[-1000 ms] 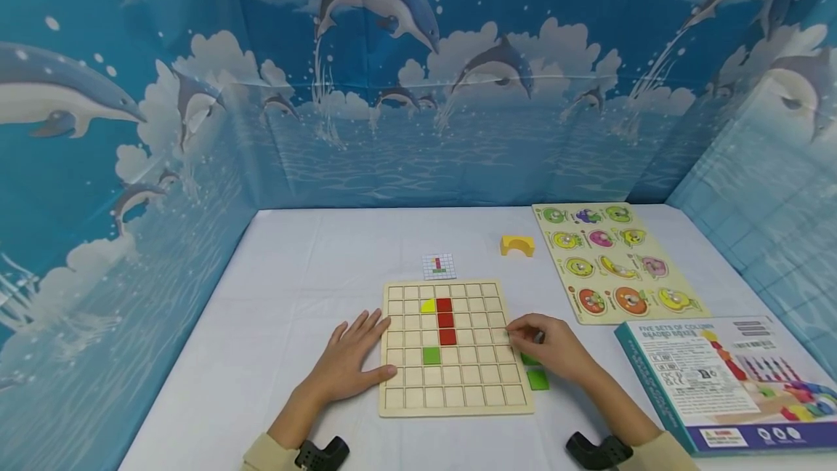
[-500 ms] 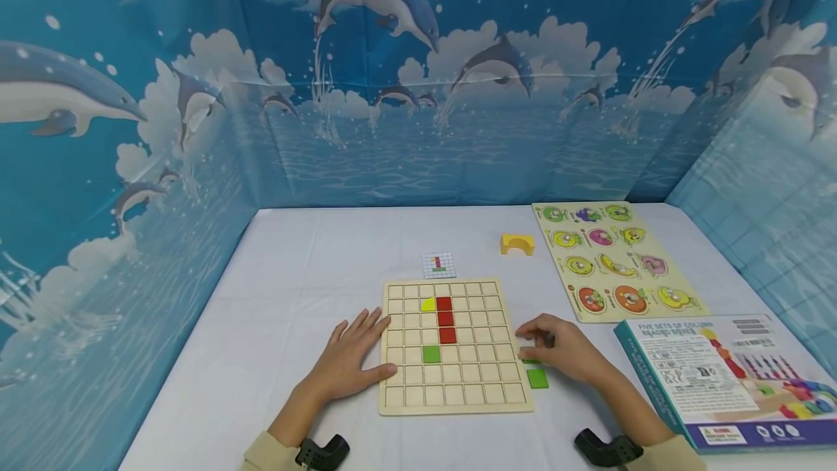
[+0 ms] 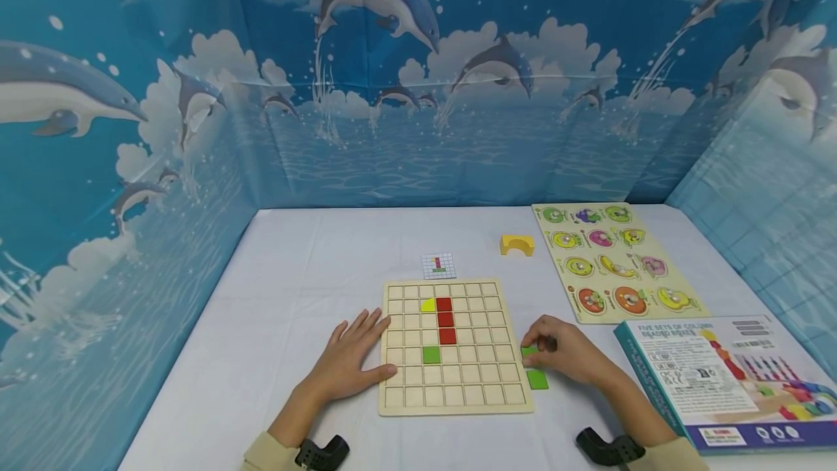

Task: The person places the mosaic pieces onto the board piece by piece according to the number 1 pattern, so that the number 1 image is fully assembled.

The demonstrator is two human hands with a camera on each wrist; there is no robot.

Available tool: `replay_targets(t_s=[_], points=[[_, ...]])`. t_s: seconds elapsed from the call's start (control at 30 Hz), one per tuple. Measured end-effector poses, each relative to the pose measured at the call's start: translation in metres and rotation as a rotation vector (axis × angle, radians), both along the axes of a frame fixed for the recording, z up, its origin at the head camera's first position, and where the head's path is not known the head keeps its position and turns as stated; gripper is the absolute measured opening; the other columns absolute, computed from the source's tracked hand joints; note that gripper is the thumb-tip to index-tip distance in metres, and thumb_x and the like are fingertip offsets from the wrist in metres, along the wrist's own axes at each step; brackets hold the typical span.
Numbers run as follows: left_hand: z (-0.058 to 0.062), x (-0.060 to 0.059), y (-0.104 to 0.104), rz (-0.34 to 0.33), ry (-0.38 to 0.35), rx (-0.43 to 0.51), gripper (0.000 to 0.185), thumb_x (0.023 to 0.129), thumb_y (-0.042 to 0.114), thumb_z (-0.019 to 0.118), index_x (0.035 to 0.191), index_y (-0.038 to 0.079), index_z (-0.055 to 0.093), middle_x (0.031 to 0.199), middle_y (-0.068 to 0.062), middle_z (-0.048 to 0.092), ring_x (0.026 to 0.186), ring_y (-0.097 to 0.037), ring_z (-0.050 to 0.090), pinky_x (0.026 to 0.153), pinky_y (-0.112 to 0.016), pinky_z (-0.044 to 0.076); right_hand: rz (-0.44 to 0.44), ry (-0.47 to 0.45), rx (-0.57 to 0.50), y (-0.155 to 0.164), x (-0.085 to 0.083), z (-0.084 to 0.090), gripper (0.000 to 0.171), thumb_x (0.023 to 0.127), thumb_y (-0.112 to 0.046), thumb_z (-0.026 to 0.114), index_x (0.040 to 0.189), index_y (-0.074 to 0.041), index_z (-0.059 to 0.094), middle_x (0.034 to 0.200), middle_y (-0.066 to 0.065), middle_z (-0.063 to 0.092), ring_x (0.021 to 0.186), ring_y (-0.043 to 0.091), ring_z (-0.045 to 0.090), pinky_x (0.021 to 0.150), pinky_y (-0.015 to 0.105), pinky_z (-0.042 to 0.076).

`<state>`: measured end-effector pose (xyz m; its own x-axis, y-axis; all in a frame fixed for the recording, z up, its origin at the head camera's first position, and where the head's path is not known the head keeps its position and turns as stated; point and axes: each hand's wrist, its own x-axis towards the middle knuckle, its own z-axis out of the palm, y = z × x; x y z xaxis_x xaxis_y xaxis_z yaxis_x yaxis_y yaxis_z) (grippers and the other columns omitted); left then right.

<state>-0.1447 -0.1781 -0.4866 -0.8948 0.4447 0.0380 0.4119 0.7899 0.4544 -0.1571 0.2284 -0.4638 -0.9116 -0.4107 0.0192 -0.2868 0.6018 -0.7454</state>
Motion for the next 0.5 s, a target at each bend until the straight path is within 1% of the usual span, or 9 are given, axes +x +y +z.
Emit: replay_targets(t_s=[0.2, 0.4, 0.5], points=[[0.0006, 0.0002, 0.0001, -0.001, -0.003, 0.005, 0.085, 0.088, 0.065, 0.055, 0.154, 0.018, 0.032, 0.16, -0.003, 0.023, 0.148, -0.025, 0.015, 0.114, -0.054, 0.01, -0.055, -0.031, 0.014, -0.0052, 0.0015, 0.0021, 0.023, 0.078, -0.019, 0.083, 0.089, -0.013, 0.064, 0.079, -0.002, 0.055, 0.073, 0.013, 0.049, 0.063, 0.026, 0.04], [-0.0003, -0.0001, 0.0001, 0.0, -0.001, 0.003, 0.085, 0.088, 0.065, 0.054, 0.155, 0.018, 0.032, 0.16, -0.002, 0.022, 0.148, -0.024, 0.015, 0.114, -0.054, 0.01, -0.137, -0.028, 0.005, -0.0091, 0.0028, 0.003, 0.017, 0.082, -0.016, 0.079, 0.089, -0.012, 0.064, 0.079, -0.003, 0.057, 0.072, 0.015, 0.05, 0.063, 0.026, 0.042], [-0.0007, -0.0001, 0.0001, 0.002, 0.0, 0.002, 0.085, 0.088, 0.066, 0.054, 0.155, 0.019, 0.032, 0.16, -0.002, 0.023, 0.148, -0.024, 0.015, 0.114, -0.054, 0.01, -0.159, -0.031, -0.006, -0.0091, 0.0022, 0.0014, 0.015, 0.084, -0.016, 0.078, 0.091, -0.011, 0.065, 0.079, -0.002, 0.057, 0.071, 0.014, 0.05, 0.061, 0.026, 0.042]])
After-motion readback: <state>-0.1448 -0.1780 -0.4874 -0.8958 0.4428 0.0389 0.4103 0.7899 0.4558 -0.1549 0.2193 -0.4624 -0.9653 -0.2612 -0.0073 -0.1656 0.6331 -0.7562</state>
